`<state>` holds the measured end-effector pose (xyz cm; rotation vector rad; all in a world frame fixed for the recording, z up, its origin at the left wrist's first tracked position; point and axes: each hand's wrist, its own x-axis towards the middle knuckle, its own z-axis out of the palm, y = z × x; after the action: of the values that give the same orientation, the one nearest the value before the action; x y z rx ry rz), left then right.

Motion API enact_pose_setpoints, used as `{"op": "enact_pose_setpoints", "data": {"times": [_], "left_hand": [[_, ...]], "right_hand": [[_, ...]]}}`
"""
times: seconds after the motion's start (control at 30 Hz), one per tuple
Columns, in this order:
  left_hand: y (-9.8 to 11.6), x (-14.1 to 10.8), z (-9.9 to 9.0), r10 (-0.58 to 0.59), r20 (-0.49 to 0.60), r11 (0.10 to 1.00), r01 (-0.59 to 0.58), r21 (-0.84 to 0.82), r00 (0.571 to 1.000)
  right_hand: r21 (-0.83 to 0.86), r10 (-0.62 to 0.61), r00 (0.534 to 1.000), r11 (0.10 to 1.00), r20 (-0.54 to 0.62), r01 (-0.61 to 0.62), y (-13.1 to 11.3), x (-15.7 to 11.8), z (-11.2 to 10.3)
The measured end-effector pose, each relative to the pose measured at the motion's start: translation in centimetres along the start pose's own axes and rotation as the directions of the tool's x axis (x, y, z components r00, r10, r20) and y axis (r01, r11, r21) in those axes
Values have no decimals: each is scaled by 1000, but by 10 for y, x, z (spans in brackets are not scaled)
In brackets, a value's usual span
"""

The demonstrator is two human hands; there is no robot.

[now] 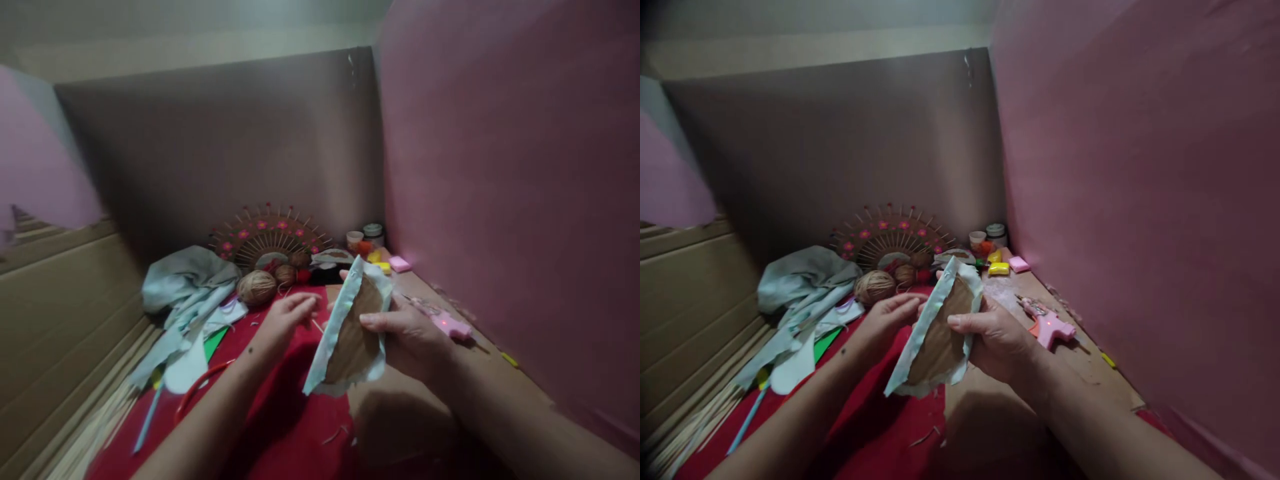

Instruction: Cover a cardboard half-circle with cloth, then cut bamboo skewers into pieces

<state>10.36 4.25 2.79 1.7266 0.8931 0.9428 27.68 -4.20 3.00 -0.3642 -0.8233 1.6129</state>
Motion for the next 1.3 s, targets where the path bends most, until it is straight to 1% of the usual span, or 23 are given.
{"op": "enact_pose_setpoints", "data": {"times": [0.07, 0.13, 0.17, 0.27, 0.33, 0.4, 0.5, 0.57, 0.63, 0.7, 0.9, 1.0, 1.17, 1.3], "left_hand": [[2, -3, -13, -22, 10, 984, 23, -178, 1000], [3, -5, -16, -32, 43, 935, 45, -353, 999], [4, -6, -15, -37, 69, 913, 62, -404, 997], [3, -8, -13, -51, 186, 902, 125, -413, 981], [1, -8, -14, -78, 257, 906, 176, -385, 963], [-1, -9, -18, -116, 306, 908, 226, -354, 945], [-1, -9, -21, -159, 324, 905, 269, -329, 933], [0, -9, -21, -177, 300, 913, 270, -306, 937], [1, -9, -20, -183, 256, 929, 252, -272, 949], [1, -9, -19, -162, 211, 948, 212, -238, 964], [4, -13, -17, -15, 164, 982, 45, -181, 986], [4, -13, -18, 44, 175, 989, -18, -147, 984], [2, -13, -22, 65, 245, 993, -38, -113, 967], [2, -12, -26, 103, 287, 994, -85, -73, 952]], "right_hand": [[-22, 71, 997, 997, 41, -70, 12, 1, -1], [-38, 136, 989, 990, 52, -134, 23, 3, -4], [-44, 169, 984, 985, 49, -167, 28, 3, -6], [-67, 267, 963, 962, 30, -265, 39, 2, -11], [-91, 322, 946, 943, 24, -319, 43, 1, -13], [-105, 360, 933, 929, 21, -356, 45, 0, -14], [-105, 379, 925, 921, 8, -376, 46, -1, -15], [-99, 389, 921, 916, -9, -388, 46, -1, -15], [-96, 396, 918, 913, -22, -396, 46, -1, -16], [-98, 405, 914, 909, -28, -405, 46, -1, -17], [-92, 426, 904, 899, -32, -428, 45, -2, -19], [-77, 438, 898, 895, -39, -440, 44, -2, -18], [-65, 446, 895, 893, -24, -446, 43, -1, -19], [-65, 449, 894, 891, -10, -448, 43, -1, -21]]}}
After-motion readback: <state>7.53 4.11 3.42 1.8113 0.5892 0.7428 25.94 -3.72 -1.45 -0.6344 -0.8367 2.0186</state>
